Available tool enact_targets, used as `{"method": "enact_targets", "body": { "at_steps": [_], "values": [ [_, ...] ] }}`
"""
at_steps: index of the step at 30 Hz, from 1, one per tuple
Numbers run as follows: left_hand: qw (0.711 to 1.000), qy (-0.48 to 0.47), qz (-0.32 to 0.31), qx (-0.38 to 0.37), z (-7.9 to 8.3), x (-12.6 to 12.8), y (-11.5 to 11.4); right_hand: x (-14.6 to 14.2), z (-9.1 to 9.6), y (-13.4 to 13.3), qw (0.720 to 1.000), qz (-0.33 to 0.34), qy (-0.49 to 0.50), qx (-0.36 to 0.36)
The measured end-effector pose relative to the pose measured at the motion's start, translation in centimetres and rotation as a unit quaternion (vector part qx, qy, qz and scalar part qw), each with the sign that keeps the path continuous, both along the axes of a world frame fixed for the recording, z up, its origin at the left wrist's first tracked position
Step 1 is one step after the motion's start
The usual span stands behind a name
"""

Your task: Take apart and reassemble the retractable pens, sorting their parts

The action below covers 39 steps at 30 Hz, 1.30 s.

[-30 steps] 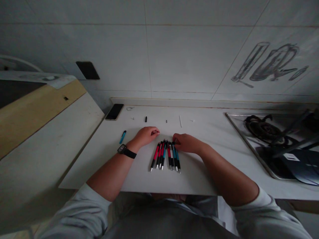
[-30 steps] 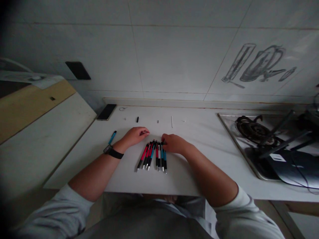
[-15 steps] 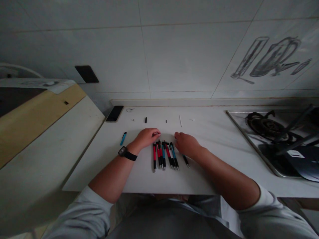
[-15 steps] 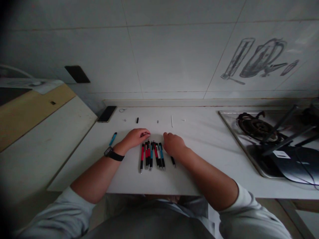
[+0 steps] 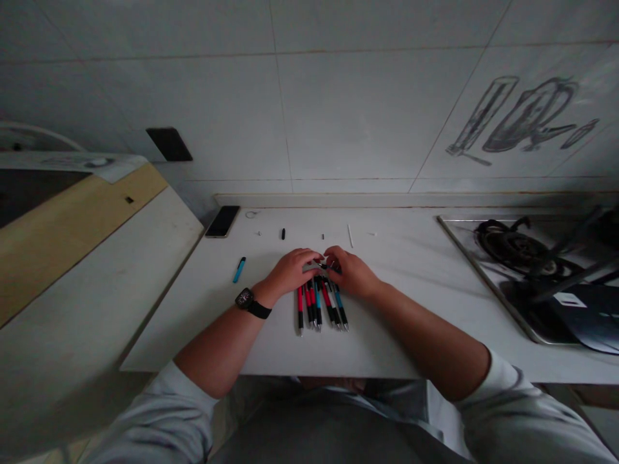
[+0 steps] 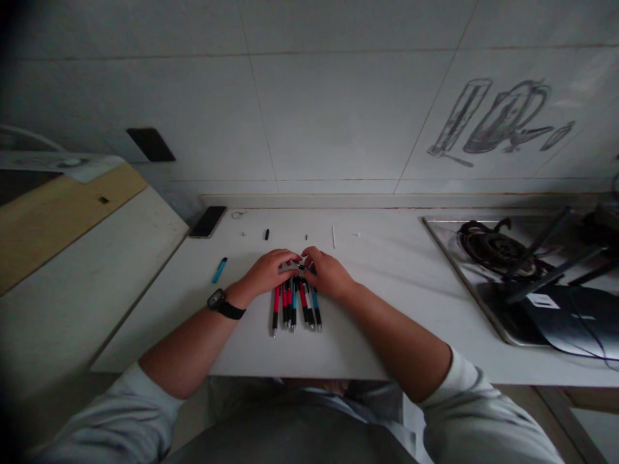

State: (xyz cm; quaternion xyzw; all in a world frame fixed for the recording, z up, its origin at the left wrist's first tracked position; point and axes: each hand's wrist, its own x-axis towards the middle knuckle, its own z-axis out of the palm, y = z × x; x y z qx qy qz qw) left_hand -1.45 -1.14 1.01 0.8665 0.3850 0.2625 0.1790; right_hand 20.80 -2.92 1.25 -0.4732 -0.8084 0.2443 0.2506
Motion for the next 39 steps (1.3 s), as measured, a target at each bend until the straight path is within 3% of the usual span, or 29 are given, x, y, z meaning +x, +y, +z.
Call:
{"method": "enact_targets", "body": {
  "at_steps": [4,12,19,25,33,39],
  "values": [
    [1.0,-0.013,0.007,0.017,0.2,0.0,-0.1,-0.1,-1.1,0.4,0.994,0.022,0.103,-0.002],
    [0.986,-0.09,0.125,0.056,0.4,-1.6,1.1,2.2,-0.6,2.4,0.996,-0.056,0.058,0.025],
    [0.991,-0.067,0.108,0.041,0.2,-1.6,1.2,2.3,-1.4,3.0,0.989,-0.09,0.115,0.006],
    [0.989,-0.078,0.116,0.052,-0.3,-1.7,1.6,2.5,-1.6,3.2,0.994,-0.058,0.089,-0.008],
    [0.98,-0.143,0.126,-0.06,-0.3,-1.8,1.8,2.6,-1.7,3.4,0.994,-0.052,0.09,-0.023],
    [0.953,-0.224,0.12,-0.166,-0.9,-1.9,2.6,2.5,-1.5,3.1,0.995,-0.039,0.096,0.009]
  ]
}}
